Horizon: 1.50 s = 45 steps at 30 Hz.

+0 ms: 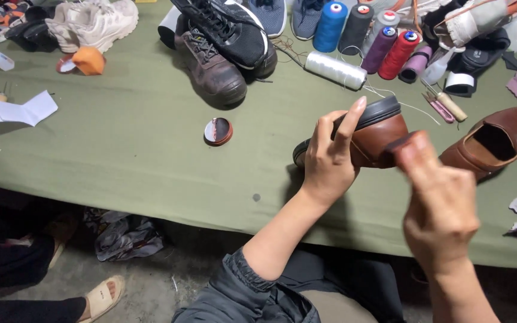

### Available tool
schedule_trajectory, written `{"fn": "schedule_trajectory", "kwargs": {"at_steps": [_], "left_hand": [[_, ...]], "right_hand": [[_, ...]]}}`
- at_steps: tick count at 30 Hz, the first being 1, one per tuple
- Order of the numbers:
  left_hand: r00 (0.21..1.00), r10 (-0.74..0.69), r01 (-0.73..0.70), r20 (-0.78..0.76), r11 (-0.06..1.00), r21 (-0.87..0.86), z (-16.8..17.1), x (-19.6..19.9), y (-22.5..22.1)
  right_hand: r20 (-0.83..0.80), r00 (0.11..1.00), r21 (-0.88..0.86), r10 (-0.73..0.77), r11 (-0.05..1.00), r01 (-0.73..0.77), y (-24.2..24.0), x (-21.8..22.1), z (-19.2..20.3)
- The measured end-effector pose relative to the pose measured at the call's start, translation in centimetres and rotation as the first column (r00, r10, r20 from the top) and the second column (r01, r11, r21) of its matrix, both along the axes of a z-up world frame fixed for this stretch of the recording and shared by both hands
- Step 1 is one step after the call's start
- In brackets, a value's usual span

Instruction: Applying shoe polish to a brown leather loafer using a sponge and buffing it.

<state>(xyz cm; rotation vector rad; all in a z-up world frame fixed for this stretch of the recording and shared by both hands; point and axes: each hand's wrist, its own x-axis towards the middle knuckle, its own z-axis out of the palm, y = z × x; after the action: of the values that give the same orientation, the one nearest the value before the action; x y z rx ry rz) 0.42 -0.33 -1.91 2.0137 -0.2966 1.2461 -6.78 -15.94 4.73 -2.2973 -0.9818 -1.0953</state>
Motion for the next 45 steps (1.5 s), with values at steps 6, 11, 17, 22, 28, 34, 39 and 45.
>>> {"fn": "schedule_trajectory", "kwargs": {"at_steps": [6, 11, 17, 22, 28, 34, 39, 45], "left_hand": [[1.000, 0.016, -0.016, 0.012, 1.000, -0.010, 0.4, 0.0, 0.0], [1.000, 0.009, -0.009, 0.028, 1.000, 0.003, 0.7, -0.4, 0.0], [1.000, 0.002, -0.002, -0.005, 1.000, 0.015, 0.5, -0.4, -0.3], [0.999, -0.007, 0.006, -0.032, 1.000, -0.006, 0.1, -0.1, -0.3], [1.000, 0.015, -0.015, -0.004, 1.000, -0.005, 0.8, -0.2, 0.5], [1.000, 0.000, 0.000, -0.013, 1.000, 0.011, 0.6, -0.2, 1.1], [1.000, -0.015, 0.015, -0.022, 1.000, 0.001, 0.5, 0.0, 1.1], [0.998, 0.021, -0.019, 0.063, 0.999, -0.030, -0.7, 1.4, 0.5]], "right_hand": [[0.042, 0.999, 0.012, -0.005, 1.000, 0.005, 0.7, -0.2, -0.2], [0.060, 0.998, -0.001, 0.000, 1.000, 0.000, 1.0, -0.6, -0.1], [0.079, 0.995, 0.032, -0.060, 0.998, 0.058, 0.3, 0.1, -0.2], [0.088, 0.995, 0.022, -0.050, 0.999, 0.048, 0.3, 0.1, -0.8], [0.114, 0.993, 0.010, -0.042, 0.999, 0.042, 1.3, 0.0, -0.2], [0.088, 0.995, -0.001, -0.048, 0.999, 0.048, 1.1, 0.1, -0.4], [-0.190, 0.981, 0.327, 0.045, 0.945, 0.020, 0.5, 1.4, -1.6], [-0.213, 0.970, 0.520, 0.121, 0.854, 0.007, 2.3, 0.6, -0.1]]}}
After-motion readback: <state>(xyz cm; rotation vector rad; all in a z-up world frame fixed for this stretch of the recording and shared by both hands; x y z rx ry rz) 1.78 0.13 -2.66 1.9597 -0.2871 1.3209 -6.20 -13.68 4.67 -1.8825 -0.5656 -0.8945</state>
